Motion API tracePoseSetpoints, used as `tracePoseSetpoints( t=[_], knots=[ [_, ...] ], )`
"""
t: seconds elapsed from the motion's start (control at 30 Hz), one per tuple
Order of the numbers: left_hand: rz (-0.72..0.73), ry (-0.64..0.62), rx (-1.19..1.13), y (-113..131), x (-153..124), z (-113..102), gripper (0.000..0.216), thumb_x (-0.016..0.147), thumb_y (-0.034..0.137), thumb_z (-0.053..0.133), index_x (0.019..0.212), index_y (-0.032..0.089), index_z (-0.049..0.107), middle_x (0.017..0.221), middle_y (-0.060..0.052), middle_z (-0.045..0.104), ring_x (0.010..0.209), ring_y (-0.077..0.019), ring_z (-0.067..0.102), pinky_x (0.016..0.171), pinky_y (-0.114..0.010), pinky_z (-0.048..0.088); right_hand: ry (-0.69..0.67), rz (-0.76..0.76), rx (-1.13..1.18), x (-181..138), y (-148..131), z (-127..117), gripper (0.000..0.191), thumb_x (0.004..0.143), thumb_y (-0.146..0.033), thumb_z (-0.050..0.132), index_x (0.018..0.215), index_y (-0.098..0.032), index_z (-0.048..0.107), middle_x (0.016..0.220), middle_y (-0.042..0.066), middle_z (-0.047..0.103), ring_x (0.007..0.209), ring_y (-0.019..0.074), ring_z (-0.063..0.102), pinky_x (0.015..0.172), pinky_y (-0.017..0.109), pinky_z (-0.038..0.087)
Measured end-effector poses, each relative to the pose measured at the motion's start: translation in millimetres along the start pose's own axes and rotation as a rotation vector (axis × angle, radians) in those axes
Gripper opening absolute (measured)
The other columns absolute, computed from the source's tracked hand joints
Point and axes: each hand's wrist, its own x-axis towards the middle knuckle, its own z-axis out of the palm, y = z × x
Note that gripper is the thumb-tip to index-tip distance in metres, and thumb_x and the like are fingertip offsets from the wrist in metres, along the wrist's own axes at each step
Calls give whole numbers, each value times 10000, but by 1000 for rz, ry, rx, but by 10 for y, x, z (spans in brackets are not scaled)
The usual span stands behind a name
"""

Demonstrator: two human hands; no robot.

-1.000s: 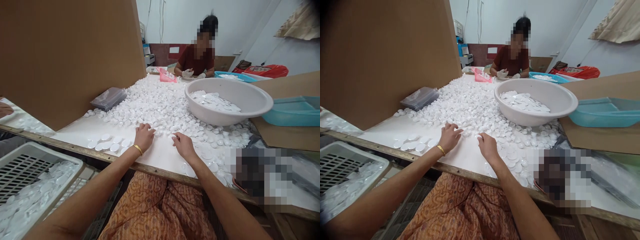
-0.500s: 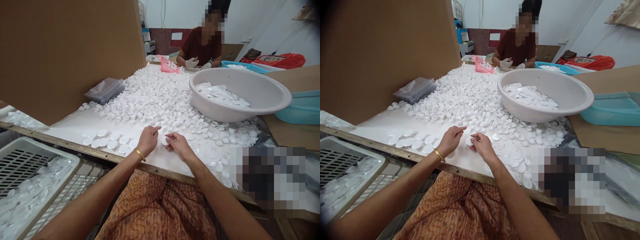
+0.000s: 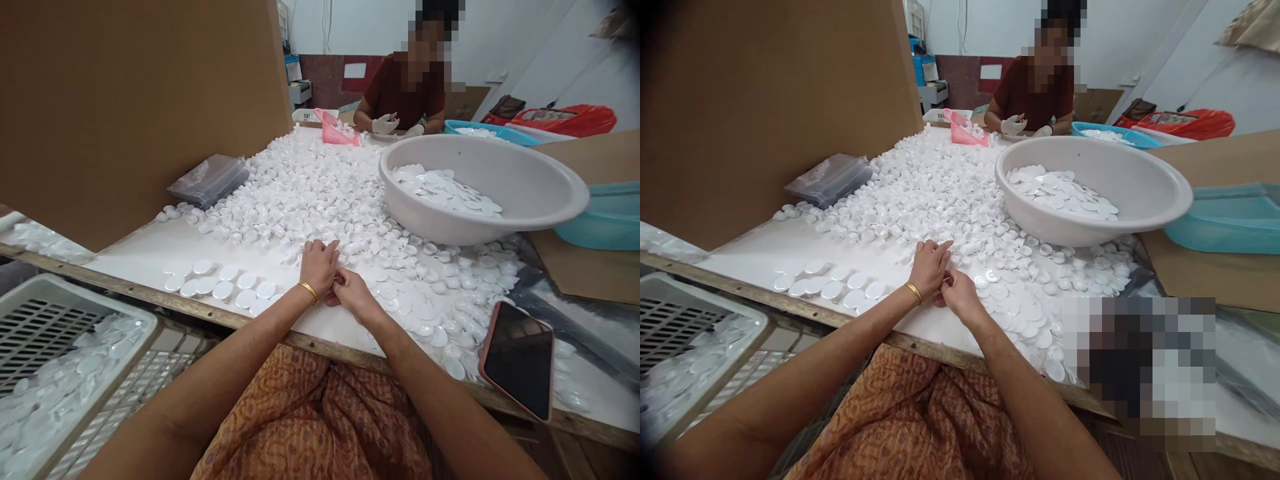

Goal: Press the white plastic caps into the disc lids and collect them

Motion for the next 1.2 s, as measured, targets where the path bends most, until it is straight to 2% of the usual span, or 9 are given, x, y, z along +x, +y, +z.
tracePoseSetpoints(
  t=[0.13,0.27,0.43,0.7,0.9,1.03,1.2],
  knots=[
    [-36,17,43,-11,-33,16,391,917,339,300,1264,302,477,1015,-81,464,960,-238,379,840,-384,338,-27,26,39,-20,-38,8,164,784,-52,444,737,-164,554,605,-19,607,520,101,615,567,251,569],
    [-64,-12,113,-12,-28,27,410,914,359,291,1310,360,399,1076,-86,444,986,-253,385,828,-415,335,-6,58,50,-27,-56,13,198,784,-25,421,804,-176,547,552,-42,579,477,96,595,537,244,560],
    [-29,-92,203,-9,10,34,454,910,405,273,1362,388,295,1140,-96,433,1033,-273,389,850,-452,317,6,93,61,-41,-71,15,222,793,-8,378,747,-170,523,508,-44,556,458,100,589,542,247,555],
    [32,-141,199,-12,5,62,458,914,435,225,1369,410,263,1218,-92,396,1061,-269,385,866,-450,321,10,144,42,-47,-95,-3,220,800,2,373,741,-155,515,496,-30,560,448,104,595,510,235,549],
    [12,-190,185,-39,17,84,466,913,433,198,1377,414,232,1206,-104,399,1057,-281,391,848,-454,325,56,183,33,-95,-145,-31,224,834,-32,365,960,-171,487,543,-50,544,422,91,578,469,221,534],
    [33,-265,214,-33,46,70,478,908,445,196,1386,432,177,1216,-96,397,1063,-282,383,854,-450,311,91,204,38,-134,-154,-40,360,830,-33,339,1155,-175,401,561,-64,510,433,102,582,464,243,536],
    [46,-256,251,-43,54,83,483,910,447,197,1389,448,132,1198,-79,400,1035,-265,386,844,-426,310,104,200,-5,-107,-80,-33,543,787,-52,371,1301,-212,299,596,-54,524,441,118,585,406,222,495]
  ],
)
